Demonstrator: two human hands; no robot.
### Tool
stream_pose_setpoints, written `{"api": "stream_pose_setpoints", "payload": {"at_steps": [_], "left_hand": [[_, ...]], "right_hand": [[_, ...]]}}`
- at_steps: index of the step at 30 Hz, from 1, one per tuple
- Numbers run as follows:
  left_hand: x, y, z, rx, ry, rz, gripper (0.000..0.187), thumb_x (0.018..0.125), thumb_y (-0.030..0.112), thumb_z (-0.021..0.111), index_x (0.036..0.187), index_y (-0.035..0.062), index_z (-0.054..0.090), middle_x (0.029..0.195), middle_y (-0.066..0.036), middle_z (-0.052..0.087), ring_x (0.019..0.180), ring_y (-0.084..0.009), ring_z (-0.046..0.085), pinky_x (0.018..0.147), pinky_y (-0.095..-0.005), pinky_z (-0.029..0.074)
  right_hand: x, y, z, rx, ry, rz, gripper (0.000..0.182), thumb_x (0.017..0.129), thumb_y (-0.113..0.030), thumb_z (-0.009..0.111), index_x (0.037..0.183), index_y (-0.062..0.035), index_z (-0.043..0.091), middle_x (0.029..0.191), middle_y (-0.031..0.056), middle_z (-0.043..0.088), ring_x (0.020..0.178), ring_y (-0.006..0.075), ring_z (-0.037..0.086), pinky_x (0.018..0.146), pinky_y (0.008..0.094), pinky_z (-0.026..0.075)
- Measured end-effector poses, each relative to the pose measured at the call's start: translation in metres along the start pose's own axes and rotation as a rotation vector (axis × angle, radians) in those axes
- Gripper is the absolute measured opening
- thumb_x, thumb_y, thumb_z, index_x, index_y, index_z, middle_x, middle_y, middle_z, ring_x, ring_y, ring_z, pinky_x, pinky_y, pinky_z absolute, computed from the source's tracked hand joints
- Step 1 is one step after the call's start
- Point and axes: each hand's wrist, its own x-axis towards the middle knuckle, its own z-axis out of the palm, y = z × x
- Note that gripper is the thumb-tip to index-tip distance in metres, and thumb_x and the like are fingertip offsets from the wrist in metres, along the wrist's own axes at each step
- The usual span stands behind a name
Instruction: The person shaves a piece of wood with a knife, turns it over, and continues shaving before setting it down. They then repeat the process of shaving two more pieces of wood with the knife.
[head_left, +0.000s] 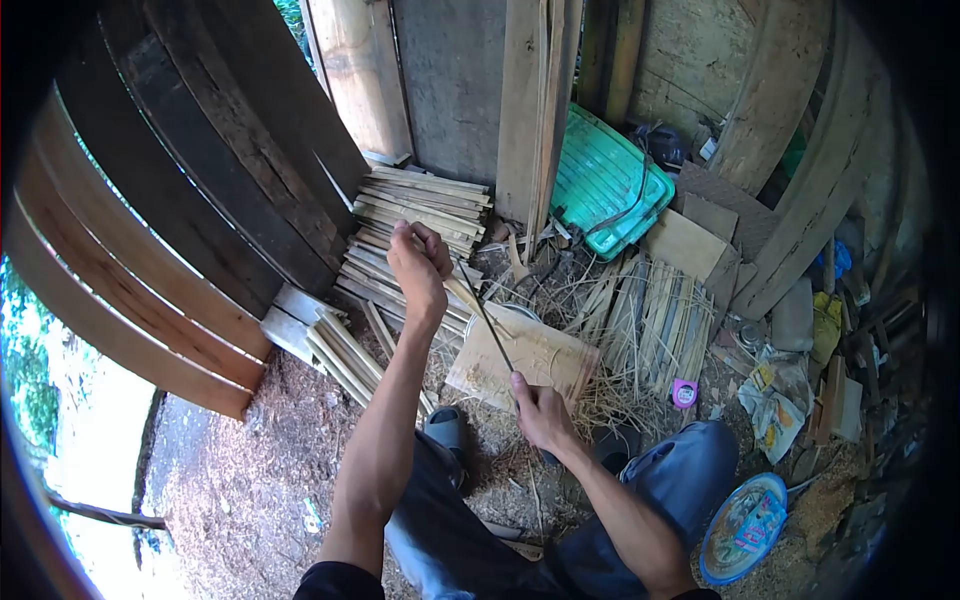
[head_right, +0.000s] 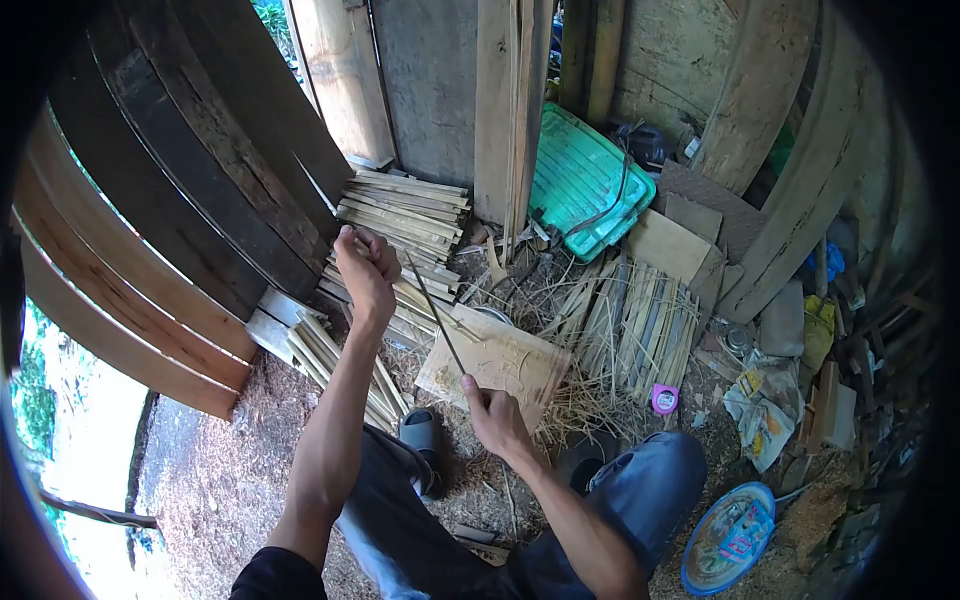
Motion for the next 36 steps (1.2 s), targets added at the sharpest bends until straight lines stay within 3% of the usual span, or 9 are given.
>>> {"api": "stream_pose_setpoints", "payload": {"at_steps": [6, 15, 19, 20, 25, 27, 31, 33, 36], "left_hand": [[0.001, 0.002, -0.004, -0.043, 0.011, -0.038, 0.042, 0.089, 0.039, 0.033, 0.058, 0.0101, 0.032, 0.045, 0.000, 0.023, 0.038, -0.0115, 0.017, 0.037, -0.0276, 0.016], [0.008, 0.008, -0.018, -0.101, -0.157, -0.101, 0.044, 0.085, 0.042, 0.037, 0.054, 0.0110, 0.031, 0.044, 0.001, 0.023, 0.037, -0.0116, 0.017, 0.036, -0.0280, 0.015], [0.005, 0.009, -0.015, -0.103, -0.145, -0.103, 0.045, 0.087, 0.043, 0.036, 0.056, 0.0110, 0.032, 0.045, 0.001, 0.023, 0.038, -0.0114, 0.018, 0.036, -0.0277, 0.016], [0.005, 0.008, -0.014, -0.083, -0.084, -0.083, 0.046, 0.088, 0.044, 0.035, 0.057, 0.0109, 0.032, 0.046, 0.001, 0.023, 0.038, -0.0113, 0.018, 0.036, -0.0275, 0.017], [-0.001, 0.003, 0.005, 0.127, 0.272, 0.155, 0.048, 0.093, 0.049, 0.031, 0.067, 0.0089, 0.038, 0.053, 0.002, 0.026, 0.046, -0.0098, 0.023, 0.044, -0.0251, 0.023], [-0.006, 0.002, 0.011, 0.124, 0.284, 0.162, 0.048, 0.093, 0.049, 0.032, 0.070, 0.0083, 0.039, 0.056, 0.001, 0.028, 0.049, -0.0092, 0.025, 0.047, -0.0248, 0.025], [-0.012, 0.000, 0.019, 0.117, 0.354, 0.191, 0.045, 0.096, 0.044, 0.031, 0.068, 0.0084, 0.037, 0.058, 0.000, 0.032, 0.050, -0.0079, 0.027, 0.046, -0.0239, 0.024], [-0.010, -0.005, 0.014, 0.135, 0.382, 0.287, 0.045, 0.096, 0.043, 0.030, 0.067, 0.0090, 0.035, 0.058, 0.001, 0.031, 0.050, -0.0078, 0.026, 0.046, -0.0240, 0.024], [-0.012, -0.002, 0.016, 0.151, 0.384, 0.286, 0.046, 0.097, 0.042, 0.030, 0.065, 0.0095, 0.033, 0.058, 0.001, 0.030, 0.050, -0.0076, 0.026, 0.046, -0.0239, 0.024]], "right_hand": [[0.014, 0.037, -0.005, 0.298, -0.121, 0.601, 0.065, 0.088, -0.060, 0.037, 0.055, -0.0044, 0.042, 0.046, 0.0032, 0.043, 0.034, 0.0139, 0.043, 0.033, 0.0295, 0.036], [0.015, 0.041, -0.003, -0.026, -0.066, 0.310, 0.073, 0.087, -0.062, 0.037, 0.050, 0.0002, 0.049, 0.046, 0.0102, 0.051, 0.041, 0.0201, 0.055, 0.040, 0.0352, 0.043], [0.018, 0.070, -0.009, 0.077, -0.067, 0.486, 0.066, 0.088, -0.059, 0.039, 0.055, -0.0026, 0.045, 0.043, 0.0053, 0.044, 0.032, 0.0172, 0.046, 0.035, 0.0313, 0.040], [0.020, 0.072, -0.007, -0.127, -0.030, 0.472, 0.065, 0.090, -0.058, 0.037, 0.056, -0.0035, 0.045, 0.044, 0.0047, 0.045, 0.033, 0.0164, 0.046, 0.035, 0.0315, 0.040], [0.014, 0.018, 0.008, 0.063, -0.072, 0.483, 0.062, 0.092, -0.055, 0.035, 0.056, -0.0053, 0.044, 0.046, 0.0037, 0.046, 0.036, 0.0160, 0.048, 0.036, 0.0314, 0.039], [0.010, 0.005, 0.017, 0.002, -0.044, 0.137, 0.063, 0.091, -0.056, 0.035, 0.056, -0.0054, 0.044, 0.046, 0.0040, 0.046, 0.038, 0.0165, 0.048, 0.038, 0.0331, 0.040], [0.019, 0.024, 0.045, -0.082, 0.160, -0.120, 0.064, 0.090, -0.059, 0.034, 0.057, -0.0055, 0.045, 0.047, 0.0049, 0.047, 0.039, 0.0168, 0.047, 0.040, 0.0347, 0.040], [0.029, 0.057, 0.045, 0.141, -0.031, 0.475, 0.064, 0.089, -0.060, 0.035, 0.057, -0.0054, 0.046, 0.048, 0.0062, 0.048, 0.040, 0.0172, 0.046, 0.041, 0.0354, 0.039], [0.016, 0.037, 0.017, 0.353, -0.109, 0.541, 0.064, 0.088, -0.062, 0.036, 0.059, -0.0057, 0.045, 0.049, 0.0050, 0.046, 0.039, 0.0156, 0.043, 0.039, 0.0333, 0.037]]}}
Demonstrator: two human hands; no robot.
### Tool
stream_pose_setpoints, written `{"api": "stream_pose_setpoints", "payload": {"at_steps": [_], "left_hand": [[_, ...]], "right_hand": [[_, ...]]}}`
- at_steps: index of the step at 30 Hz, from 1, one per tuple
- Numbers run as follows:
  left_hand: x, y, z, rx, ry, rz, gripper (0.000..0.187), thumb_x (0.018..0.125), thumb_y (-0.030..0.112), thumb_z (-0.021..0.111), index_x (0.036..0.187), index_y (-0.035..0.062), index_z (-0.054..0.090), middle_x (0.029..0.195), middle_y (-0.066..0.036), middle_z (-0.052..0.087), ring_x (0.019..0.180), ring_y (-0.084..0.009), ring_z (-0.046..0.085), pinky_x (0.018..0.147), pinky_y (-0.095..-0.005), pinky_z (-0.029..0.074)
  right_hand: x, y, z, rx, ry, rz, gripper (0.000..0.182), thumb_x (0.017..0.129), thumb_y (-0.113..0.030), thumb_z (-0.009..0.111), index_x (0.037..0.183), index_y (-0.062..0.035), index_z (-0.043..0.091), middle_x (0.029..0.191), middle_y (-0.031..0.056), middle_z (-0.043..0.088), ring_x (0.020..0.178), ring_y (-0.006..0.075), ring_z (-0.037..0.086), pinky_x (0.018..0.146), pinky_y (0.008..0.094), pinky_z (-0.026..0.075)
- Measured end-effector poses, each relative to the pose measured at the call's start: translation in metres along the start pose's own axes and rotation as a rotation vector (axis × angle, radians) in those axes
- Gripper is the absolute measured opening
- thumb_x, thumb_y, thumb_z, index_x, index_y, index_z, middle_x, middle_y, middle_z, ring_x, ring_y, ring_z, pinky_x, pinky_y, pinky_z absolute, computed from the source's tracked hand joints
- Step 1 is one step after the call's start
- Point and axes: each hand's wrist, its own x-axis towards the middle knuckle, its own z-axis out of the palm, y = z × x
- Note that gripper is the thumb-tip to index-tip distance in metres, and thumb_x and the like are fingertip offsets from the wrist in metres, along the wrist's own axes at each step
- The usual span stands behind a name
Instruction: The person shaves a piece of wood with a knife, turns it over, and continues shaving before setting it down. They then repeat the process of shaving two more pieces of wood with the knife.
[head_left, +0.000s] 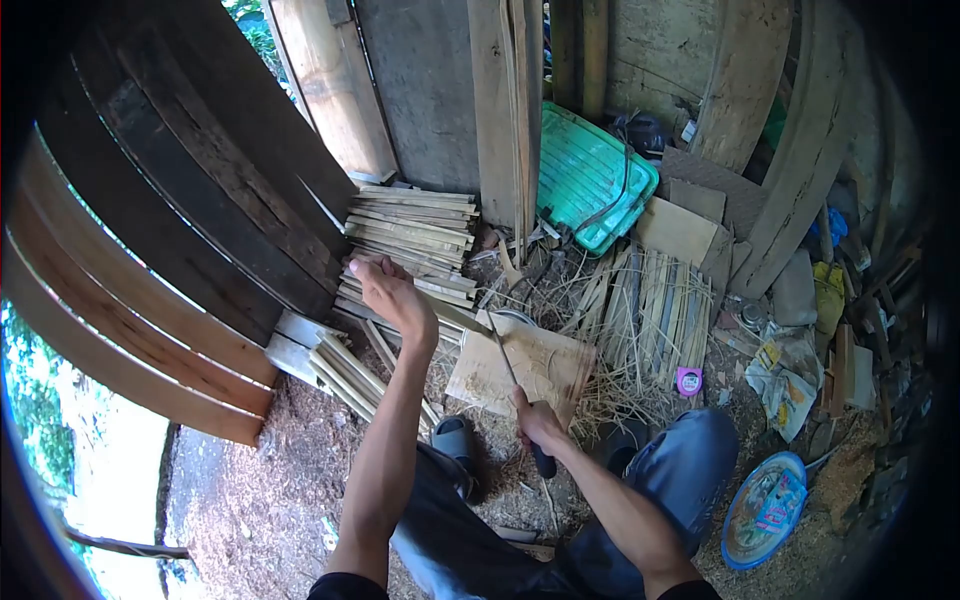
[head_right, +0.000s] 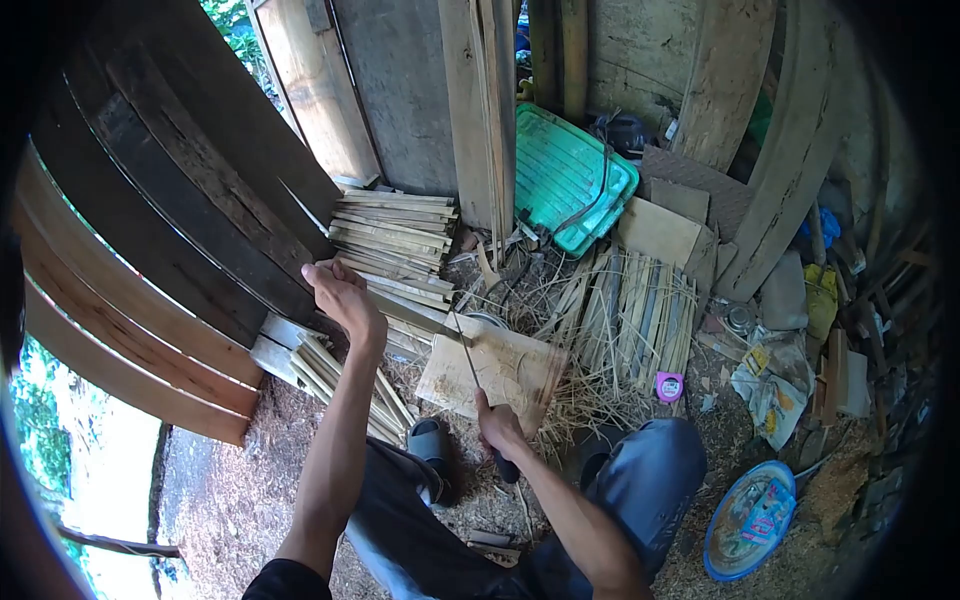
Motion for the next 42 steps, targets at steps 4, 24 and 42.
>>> {"api": "stream_pose_setpoints", "payload": {"at_steps": [4, 24, 42], "left_hand": [[0.001, -0.001, -0.001, 0.020, 0.008, -0.012, 0.047, 0.097, 0.045, 0.028, 0.066, 0.0099, 0.033, 0.058, 0.002, 0.031, 0.050, -0.0073, 0.026, 0.046, -0.0235, 0.023], [0.006, -0.004, -0.010, 0.094, 0.050, 0.034, 0.047, 0.097, 0.044, 0.031, 0.066, 0.0079, 0.035, 0.058, 0.001, 0.034, 0.052, -0.0075, 0.029, 0.047, -0.0243, 0.026], [0.003, -0.012, -0.008, 0.130, 0.020, 0.034, 0.051, 0.097, 0.044, 0.029, 0.065, 0.0056, 0.039, 0.056, 0.000, 0.036, 0.050, -0.0084, 0.032, 0.045, -0.0241, 0.028]], "right_hand": [[-0.012, -0.010, -0.002, 0.050, 0.038, -0.141, 0.063, 0.088, -0.062, 0.037, 0.060, -0.0055, 0.045, 0.047, 0.0031, 0.043, 0.037, 0.0133, 0.043, 0.037, 0.0308, 0.037], [-0.032, -0.036, 0.003, -0.027, -0.003, -0.097, 0.061, 0.087, -0.061, 0.039, 0.061, -0.0065, 0.041, 0.048, 0.0010, 0.041, 0.036, 0.0120, 0.040, 0.034, 0.0271, 0.035], [-0.013, -0.017, -0.005, -0.031, -0.048, 0.048, 0.062, 0.086, -0.064, 0.038, 0.062, -0.0069, 0.041, 0.049, 0.0023, 0.041, 0.035, 0.0114, 0.037, 0.035, 0.0282, 0.037]]}}
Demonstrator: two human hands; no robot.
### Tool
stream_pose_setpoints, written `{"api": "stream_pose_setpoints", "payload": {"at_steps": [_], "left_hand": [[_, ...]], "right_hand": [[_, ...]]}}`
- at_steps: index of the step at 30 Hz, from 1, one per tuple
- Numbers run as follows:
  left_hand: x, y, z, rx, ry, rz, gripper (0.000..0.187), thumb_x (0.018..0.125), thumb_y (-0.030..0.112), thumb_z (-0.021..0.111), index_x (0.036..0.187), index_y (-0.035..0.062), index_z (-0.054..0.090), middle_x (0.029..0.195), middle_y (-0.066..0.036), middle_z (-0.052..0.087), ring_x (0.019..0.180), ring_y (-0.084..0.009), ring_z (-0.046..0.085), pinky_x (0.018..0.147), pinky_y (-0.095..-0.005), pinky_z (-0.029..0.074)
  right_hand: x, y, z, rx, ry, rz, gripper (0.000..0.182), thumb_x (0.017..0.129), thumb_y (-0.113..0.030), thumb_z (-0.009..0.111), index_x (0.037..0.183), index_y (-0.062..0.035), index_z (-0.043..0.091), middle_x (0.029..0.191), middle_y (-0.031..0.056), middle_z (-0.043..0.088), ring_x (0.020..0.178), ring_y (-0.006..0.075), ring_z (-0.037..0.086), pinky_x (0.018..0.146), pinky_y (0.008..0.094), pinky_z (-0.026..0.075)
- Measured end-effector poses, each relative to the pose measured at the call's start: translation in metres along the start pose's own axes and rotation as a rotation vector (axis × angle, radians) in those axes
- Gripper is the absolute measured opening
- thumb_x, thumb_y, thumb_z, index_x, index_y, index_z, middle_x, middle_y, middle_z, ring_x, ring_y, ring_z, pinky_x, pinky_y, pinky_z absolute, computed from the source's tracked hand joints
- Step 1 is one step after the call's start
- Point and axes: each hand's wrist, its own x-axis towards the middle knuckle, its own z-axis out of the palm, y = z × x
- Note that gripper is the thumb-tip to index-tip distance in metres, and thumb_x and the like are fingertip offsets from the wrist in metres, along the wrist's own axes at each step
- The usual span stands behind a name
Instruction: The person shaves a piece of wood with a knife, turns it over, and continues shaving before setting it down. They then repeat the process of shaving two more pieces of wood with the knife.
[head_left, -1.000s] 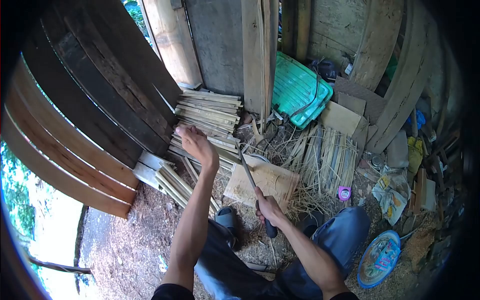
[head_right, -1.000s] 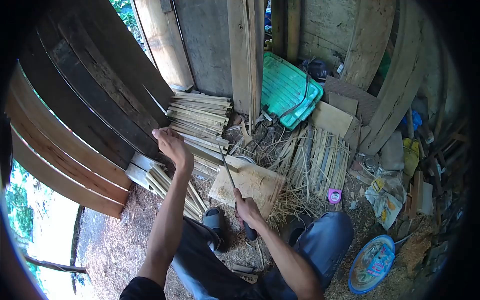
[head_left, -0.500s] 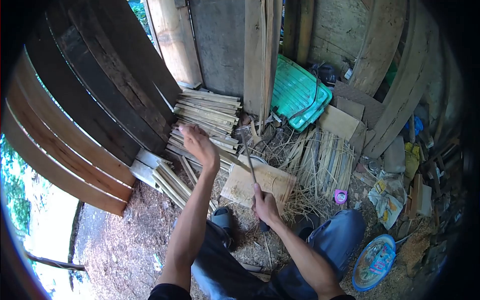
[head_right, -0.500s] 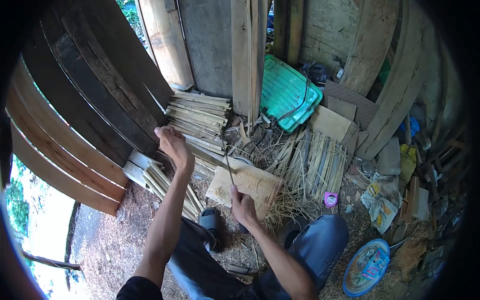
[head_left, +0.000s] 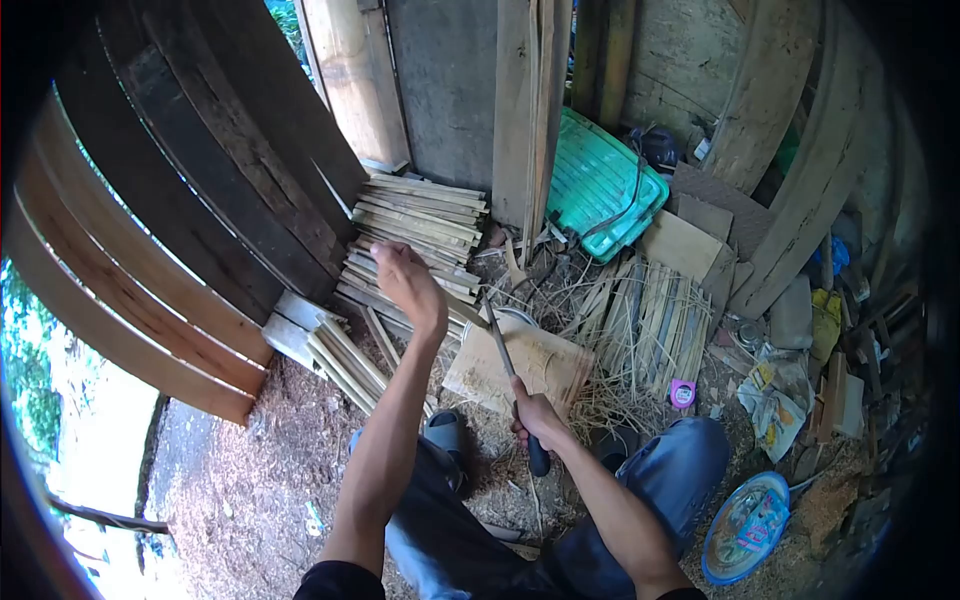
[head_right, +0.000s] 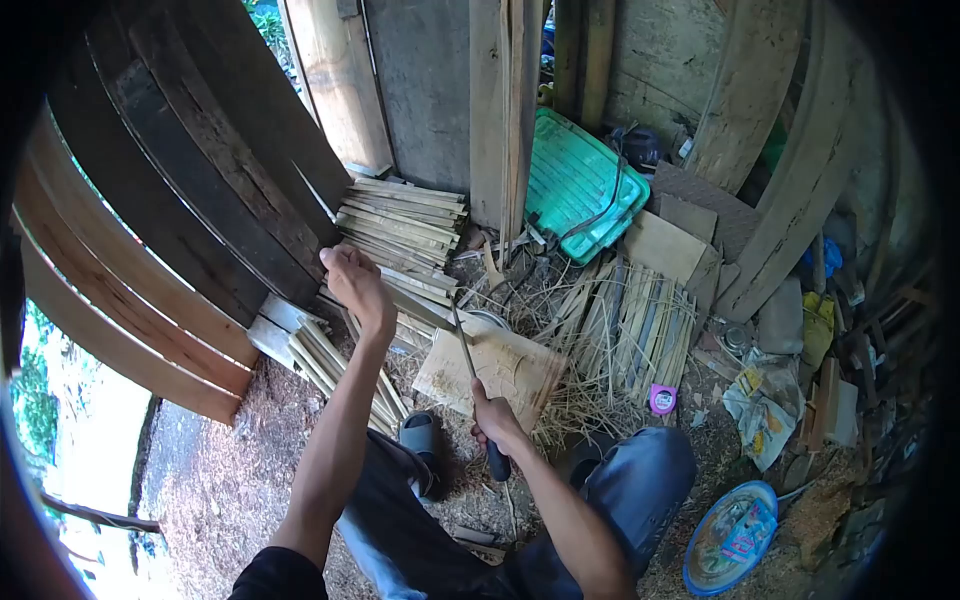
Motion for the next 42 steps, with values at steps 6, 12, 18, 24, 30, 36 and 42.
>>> {"api": "stream_pose_setpoints", "payload": {"at_steps": [6, 12, 18, 24, 30, 36, 42], "left_hand": [[0.000, 0.005, 0.001, -0.031, -0.019, 0.032, 0.049, 0.097, 0.043, 0.028, 0.062, 0.0100, 0.034, 0.053, 0.003, 0.028, 0.046, -0.0069, 0.023, 0.041, -0.0239, 0.019], [-0.002, 0.010, 0.000, -0.012, -0.047, 0.055, 0.049, 0.098, 0.043, 0.029, 0.064, 0.0078, 0.036, 0.052, 0.002, 0.031, 0.047, -0.0065, 0.029, 0.043, -0.0230, 0.025], [0.000, 0.006, 0.002, -0.030, -0.020, 0.014, 0.047, 0.097, 0.043, 0.029, 0.064, 0.0094, 0.035, 0.054, 0.003, 0.028, 0.046, -0.0066, 0.023, 0.042, -0.0229, 0.019], [0.003, 0.010, 0.000, -0.106, -0.026, -0.038, 0.050, 0.098, 0.042, 0.029, 0.062, 0.0074, 0.035, 0.053, 0.001, 0.032, 0.046, -0.0071, 0.029, 0.042, -0.0229, 0.024], [0.000, 0.013, 0.000, -0.076, -0.015, -0.007, 0.046, 0.096, 0.041, 0.030, 0.061, 0.0106, 0.032, 0.053, 0.002, 0.028, 0.046, -0.0071, 0.022, 0.041, -0.0237, 0.019], [-0.004, 0.017, 0.001, -0.117, -0.017, -0.042, 0.045, 0.095, 0.040, 0.031, 0.062, 0.0108, 0.032, 0.054, 0.002, 0.028, 0.047, -0.0072, 0.021, 0.042, -0.0235, 0.019], [0.009, 0.014, -0.007, -0.189, -0.070, -0.119, 0.041, 0.094, 0.041, 0.032, 0.068, 0.0099, 0.034, 0.059, 0.000, 0.032, 0.051, -0.0089, 0.027, 0.047, -0.0250, 0.025]], "right_hand": [[-0.010, -0.010, 0.003, 0.024, 0.062, -0.223, 0.062, 0.088, -0.061, 0.038, 0.060, -0.0056, 0.043, 0.049, 0.0033, 0.044, 0.036, 0.0135, 0.042, 0.036, 0.0302, 0.038], [0.022, 0.024, -0.001, -0.362, 0.220, -0.134, 0.063, 0.089, -0.058, 0.039, 0.058, -0.0033, 0.046, 0.047, 0.0064, 0.047, 0.038, 0.0182, 0.048, 0.038, 0.0331, 0.039], [0.030, 0.028, 0.001, -0.161, 0.094, -0.193, 0.073, 0.088, -0.061, 0.036, 0.061, 0.0042, 0.054, 0.057, 0.0134, 0.055, 0.041, 0.0193, 0.052, 0.042, 0.0354, 0.043], [0.018, 0.015, -0.001, -0.056, 0.109, -0.077, 0.063, 0.088, -0.061, 0.037, 0.061, -0.0044, 0.044, 0.050, 0.0054, 0.045, 0.039, 0.0157, 0.045, 0.037, 0.0310, 0.037], [0.038, 0.036, -0.007, -0.264, 0.150, -0.087, 0.078, 0.089, -0.062, 0.031, 0.058, 0.0053, 0.055, 0.056, 0.0200, 0.057, 0.047, 0.0281, 0.059, 0.051, 0.0373, 0.046], [0.043, 0.049, 0.005, -0.270, 0.214, -0.183, 0.077, 0.090, -0.060, 0.031, 0.056, 0.0047, 0.053, 0.048, 0.0158, 0.054, 0.043, 0.0247, 0.057, 0.044, 0.0357, 0.044], [0.048, 0.051, -0.016, -0.296, 0.141, -0.087, 0.071, 0.092, -0.054, 0.033, 0.054, 0.0025, 0.051, 0.045, 0.0110, 0.051, 0.038, 0.0223, 0.052, 0.042, 0.0355, 0.044]]}}
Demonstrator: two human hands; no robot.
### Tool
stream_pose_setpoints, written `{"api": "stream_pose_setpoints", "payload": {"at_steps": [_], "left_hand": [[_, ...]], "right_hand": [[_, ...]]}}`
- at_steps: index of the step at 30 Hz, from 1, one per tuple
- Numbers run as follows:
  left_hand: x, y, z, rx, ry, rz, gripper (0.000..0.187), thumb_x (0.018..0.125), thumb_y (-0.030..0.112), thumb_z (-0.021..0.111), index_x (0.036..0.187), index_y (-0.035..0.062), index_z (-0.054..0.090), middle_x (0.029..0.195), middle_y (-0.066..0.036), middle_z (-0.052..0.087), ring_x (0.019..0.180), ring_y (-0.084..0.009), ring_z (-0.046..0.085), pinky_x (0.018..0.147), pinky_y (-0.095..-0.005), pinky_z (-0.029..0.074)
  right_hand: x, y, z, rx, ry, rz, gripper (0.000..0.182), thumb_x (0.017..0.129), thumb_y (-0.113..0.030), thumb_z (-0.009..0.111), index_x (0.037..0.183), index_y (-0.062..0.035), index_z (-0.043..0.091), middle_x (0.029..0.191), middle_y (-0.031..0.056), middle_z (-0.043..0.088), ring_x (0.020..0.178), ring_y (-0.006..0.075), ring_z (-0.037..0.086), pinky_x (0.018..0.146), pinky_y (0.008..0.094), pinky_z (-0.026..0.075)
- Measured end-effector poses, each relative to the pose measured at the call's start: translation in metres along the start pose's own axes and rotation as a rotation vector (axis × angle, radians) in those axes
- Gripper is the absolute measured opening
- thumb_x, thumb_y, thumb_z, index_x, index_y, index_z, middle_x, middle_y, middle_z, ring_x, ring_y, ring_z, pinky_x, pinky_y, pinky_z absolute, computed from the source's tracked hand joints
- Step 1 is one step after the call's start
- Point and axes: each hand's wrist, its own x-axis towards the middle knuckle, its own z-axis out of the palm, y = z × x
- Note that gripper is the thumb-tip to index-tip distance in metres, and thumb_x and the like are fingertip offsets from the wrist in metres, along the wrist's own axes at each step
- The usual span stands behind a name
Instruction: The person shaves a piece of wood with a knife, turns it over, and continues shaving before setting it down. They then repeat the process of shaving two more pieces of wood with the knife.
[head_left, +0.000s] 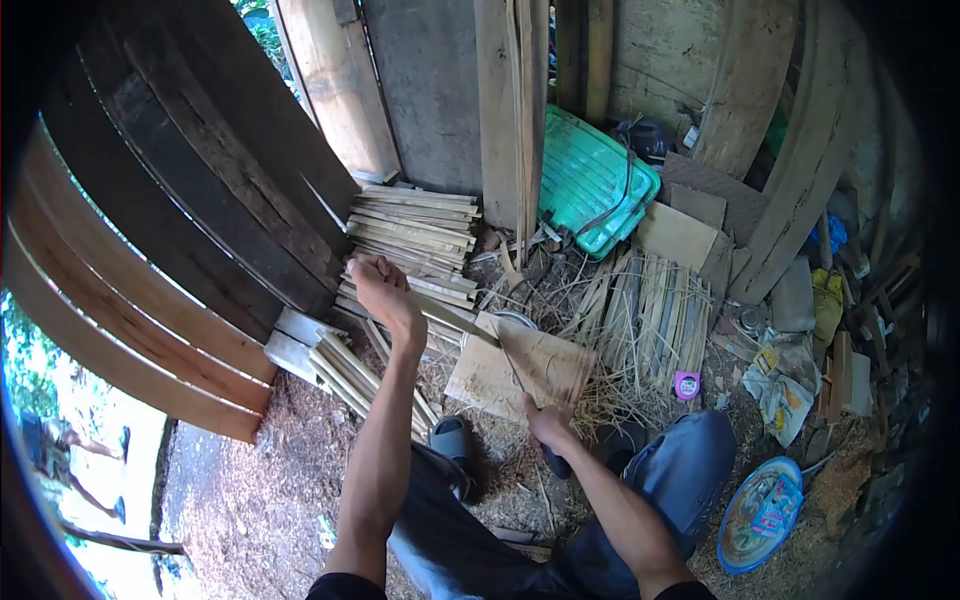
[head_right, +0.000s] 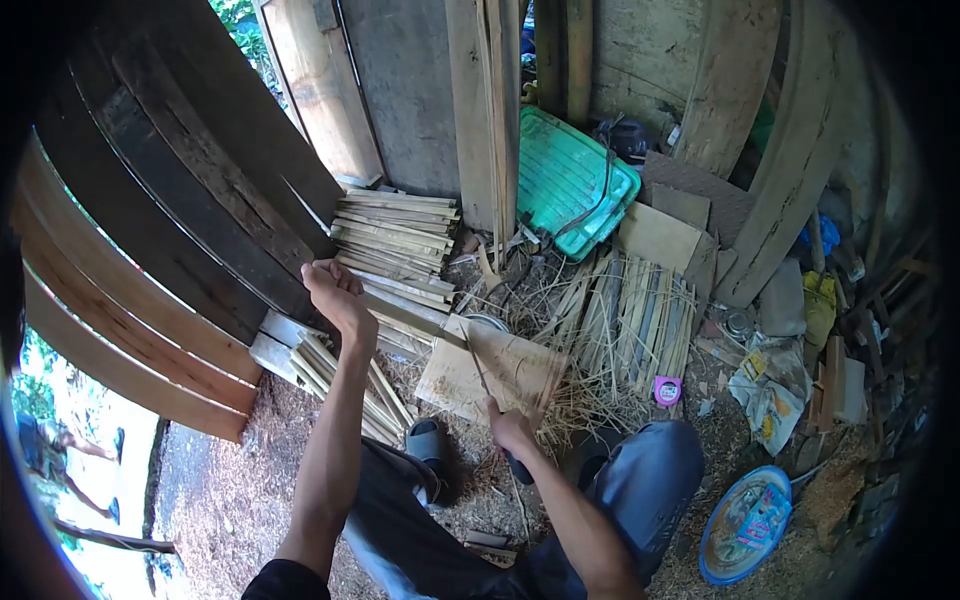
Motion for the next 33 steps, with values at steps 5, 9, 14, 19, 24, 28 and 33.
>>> {"api": "stream_pose_setpoints", "payload": {"at_steps": [5, 9, 14, 19, 24, 28, 33], "left_hand": [[0.015, -0.003, -0.006, -0.043, -0.069, 0.026, 0.035, 0.092, 0.038, 0.035, 0.072, 0.0096, 0.037, 0.063, -0.001, 0.033, 0.056, -0.0102, 0.028, 0.053, -0.0261, 0.028], [0.017, -0.007, -0.006, -0.187, -0.187, -0.041, 0.037, 0.091, 0.041, 0.040, 0.071, 0.0096, 0.037, 0.064, 0.000, 0.032, 0.059, -0.0107, 0.030, 0.057, -0.0255, 0.027], [0.008, -0.013, 0.009, -0.242, -0.208, -0.028, 0.035, 0.089, 0.038, 0.046, 0.069, 0.0115, 0.035, 0.063, 0.001, 0.032, 0.060, -0.0100, 0.031, 0.057, -0.0255, 0.027], [0.003, -0.014, 0.015, -0.255, -0.102, -0.020, 0.029, 0.088, 0.032, 0.048, 0.070, 0.0116, 0.035, 0.064, 0.001, 0.033, 0.060, -0.0100, 0.032, 0.056, -0.0249, 0.027], [0.009, -0.018, 0.010, -0.178, -0.056, 0.041, 0.030, 0.090, 0.033, 0.044, 0.071, 0.0108, 0.036, 0.065, 0.000, 0.034, 0.060, -0.0103, 0.032, 0.056, -0.0253, 0.027], [-0.001, -0.016, 0.013, -0.159, -0.021, 0.072, 0.030, 0.091, 0.033, 0.042, 0.071, 0.0109, 0.036, 0.067, 0.000, 0.034, 0.062, -0.0100, 0.032, 0.057, -0.0251, 0.027], [0.000, -0.015, 0.010, -0.176, -0.035, 0.040, 0.030, 0.090, 0.033, 0.042, 0.070, 0.0116, 0.036, 0.066, 0.001, 0.033, 0.062, -0.0098, 0.031, 0.057, -0.0248, 0.027]], "right_hand": [[-0.033, -0.040, -0.001, 0.262, -0.001, 0.044, 0.062, 0.090, -0.052, 0.041, 0.058, 0.0000, 0.049, 0.050, 0.0070, 0.051, 0.038, 0.0184, 0.050, 0.040, 0.0334, 0.043], [-0.052, -0.066, 0.007, 0.262, -0.046, -0.105, 0.060, 0.090, -0.057, 0.039, 0.058, -0.0053, 0.042, 0.049, 0.0032, 0.044, 0.038, 0.0135, 0.046, 0.036, 0.0296, 0.039], [-0.027, -0.047, 0.027, 0.122, 0.135, -0.389, 0.072, 0.089, -0.062, 0.032, 0.055, -0.0010, 0.051, 0.050, 0.0101, 0.052, 0.043, 0.0199, 0.053, 0.045, 0.0366, 0.043], [-0.039, -0.061, 0.010, 0.316, -0.070, -0.127, 0.064, 0.090, -0.059, 0.034, 0.056, -0.0066, 0.043, 0.046, 0.0027, 0.042, 0.036, 0.0133, 0.043, 0.036, 0.0288, 0.036], [-0.054, -0.068, 0.012, 0.492, 0.031, -0.370, 0.063, 0.089, -0.060, 0.035, 0.057, -0.0067, 0.045, 0.045, 0.0029, 0.042, 0.038, 0.0144, 0.044, 0.037, 0.0308, 0.036], [-0.020, -0.026, 0.019, 0.114, 0.053, -0.090, 0.059, 0.090, -0.058, 0.038, 0.060, -0.0069, 0.045, 0.046, 0.0033, 0.043, 0.039, 0.0147, 0.045, 0.038, 0.0315, 0.037], [-0.031, -0.026, 0.005, 0.358, -0.015, 0.043, 0.061, 0.089, -0.060, 0.035, 0.061, -0.0069, 0.044, 0.048, 0.0024, 0.043, 0.037, 0.0135, 0.042, 0.037, 0.0299, 0.037]]}}
